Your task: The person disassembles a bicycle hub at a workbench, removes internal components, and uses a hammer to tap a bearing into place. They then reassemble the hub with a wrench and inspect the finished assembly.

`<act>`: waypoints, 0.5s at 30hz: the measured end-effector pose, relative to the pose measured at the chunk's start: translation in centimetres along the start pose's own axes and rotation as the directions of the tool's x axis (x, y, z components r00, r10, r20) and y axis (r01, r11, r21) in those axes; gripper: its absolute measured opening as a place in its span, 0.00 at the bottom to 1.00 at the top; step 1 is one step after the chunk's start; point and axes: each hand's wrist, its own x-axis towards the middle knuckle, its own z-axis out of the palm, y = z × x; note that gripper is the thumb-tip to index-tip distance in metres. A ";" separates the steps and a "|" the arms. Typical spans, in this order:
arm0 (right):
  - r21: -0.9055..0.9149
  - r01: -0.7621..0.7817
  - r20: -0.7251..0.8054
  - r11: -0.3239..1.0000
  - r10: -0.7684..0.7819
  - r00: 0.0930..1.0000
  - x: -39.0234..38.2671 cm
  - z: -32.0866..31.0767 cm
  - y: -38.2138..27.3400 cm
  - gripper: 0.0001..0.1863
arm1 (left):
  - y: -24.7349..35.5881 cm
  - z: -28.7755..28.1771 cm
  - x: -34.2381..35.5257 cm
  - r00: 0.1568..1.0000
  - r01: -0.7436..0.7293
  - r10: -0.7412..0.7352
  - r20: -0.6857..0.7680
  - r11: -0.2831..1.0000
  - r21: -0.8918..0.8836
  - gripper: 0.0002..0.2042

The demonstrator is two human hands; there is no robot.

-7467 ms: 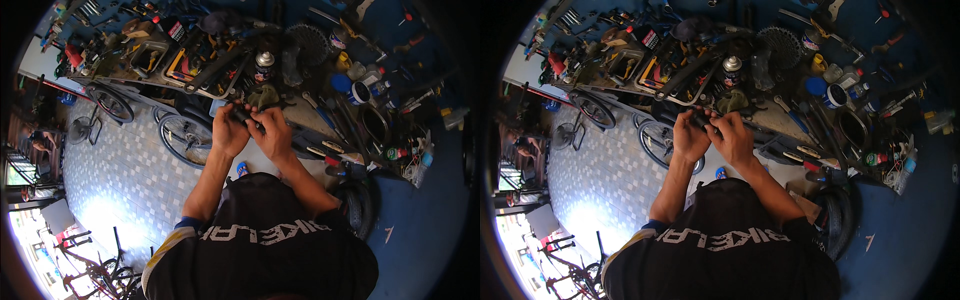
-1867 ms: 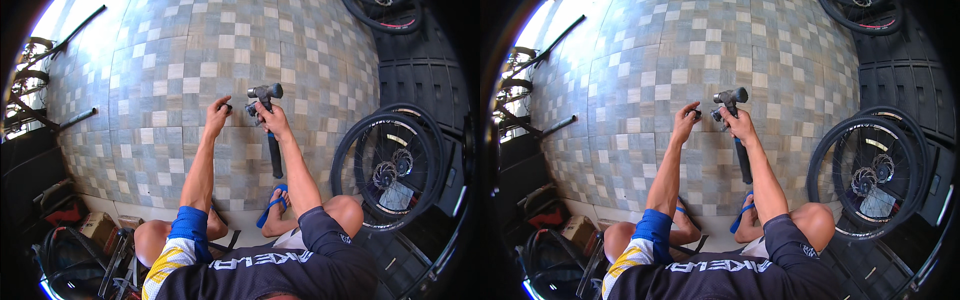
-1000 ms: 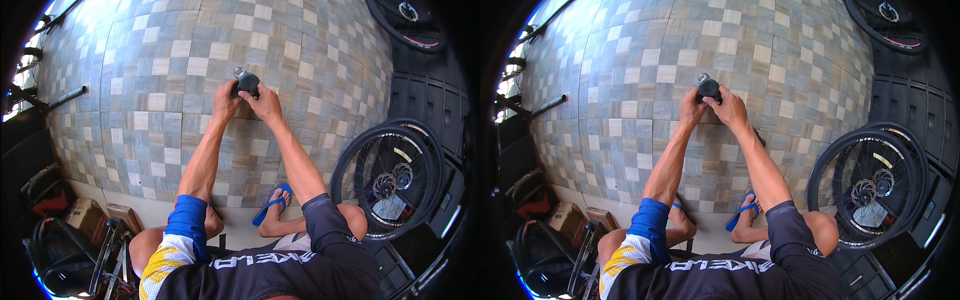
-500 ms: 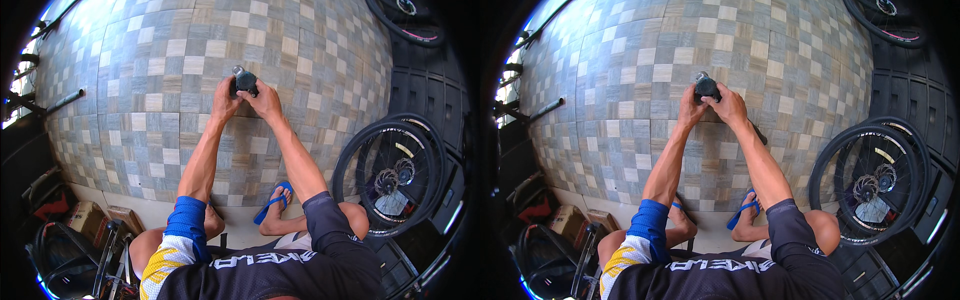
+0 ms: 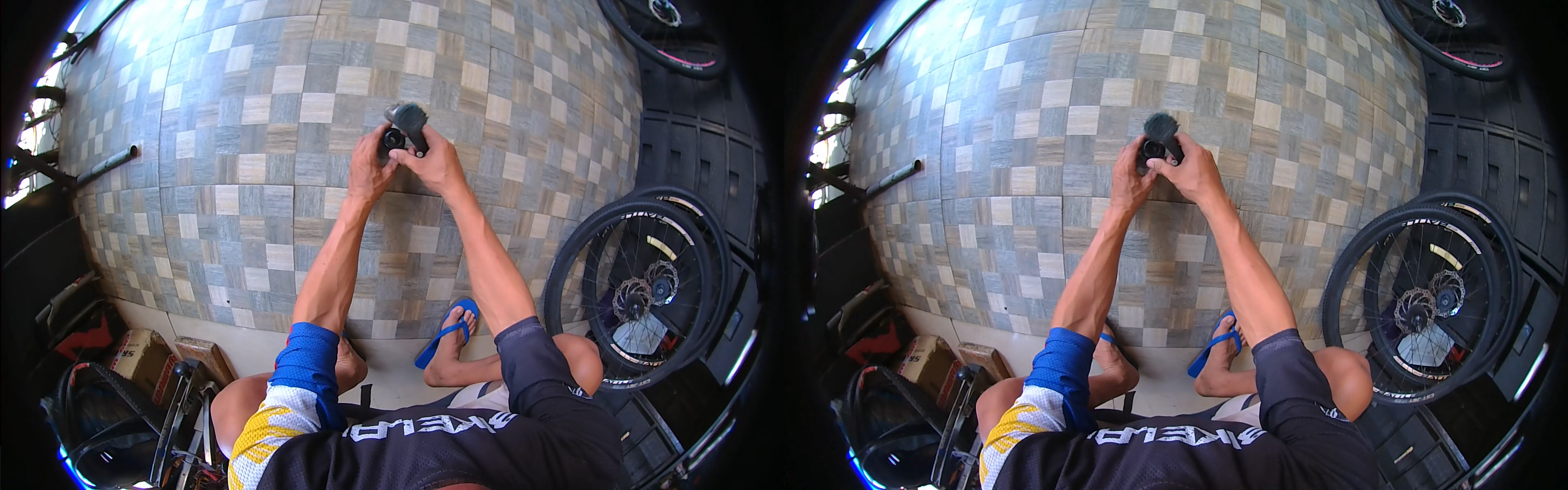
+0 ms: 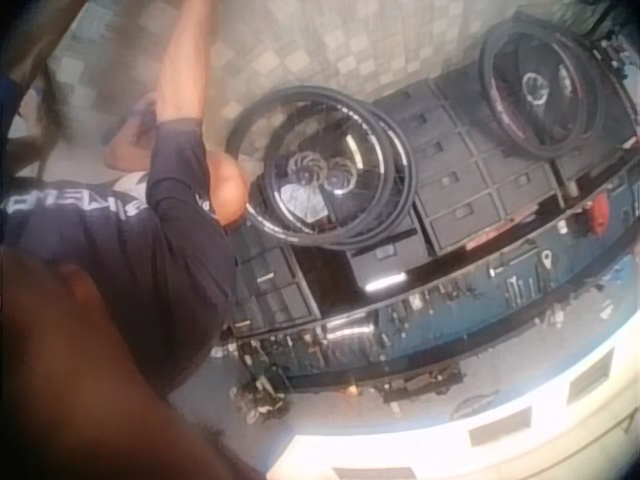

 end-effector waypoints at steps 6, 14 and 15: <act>0.542 -0.203 0.213 0.815 0.100 0.972 -1.3 -2.8 -2.7 0.22 | 0.8 -0.6 0.0 0.998 0.064 -0.064 -0.005 0.997 -0.046 0.31; 0.491 -0.159 0.180 0.856 0.078 0.981 -0.8 -4.3 -6.6 0.20 | 0.8 -0.5 -0.1 0.998 0.061 -0.061 0.006 0.998 -0.024 0.31; 0.459 -0.152 0.181 0.876 0.076 0.981 -0.5 -4.5 -6.7 0.20 | 0.9 -0.3 0.0 0.998 0.063 -0.063 0.012 0.998 -0.030 0.31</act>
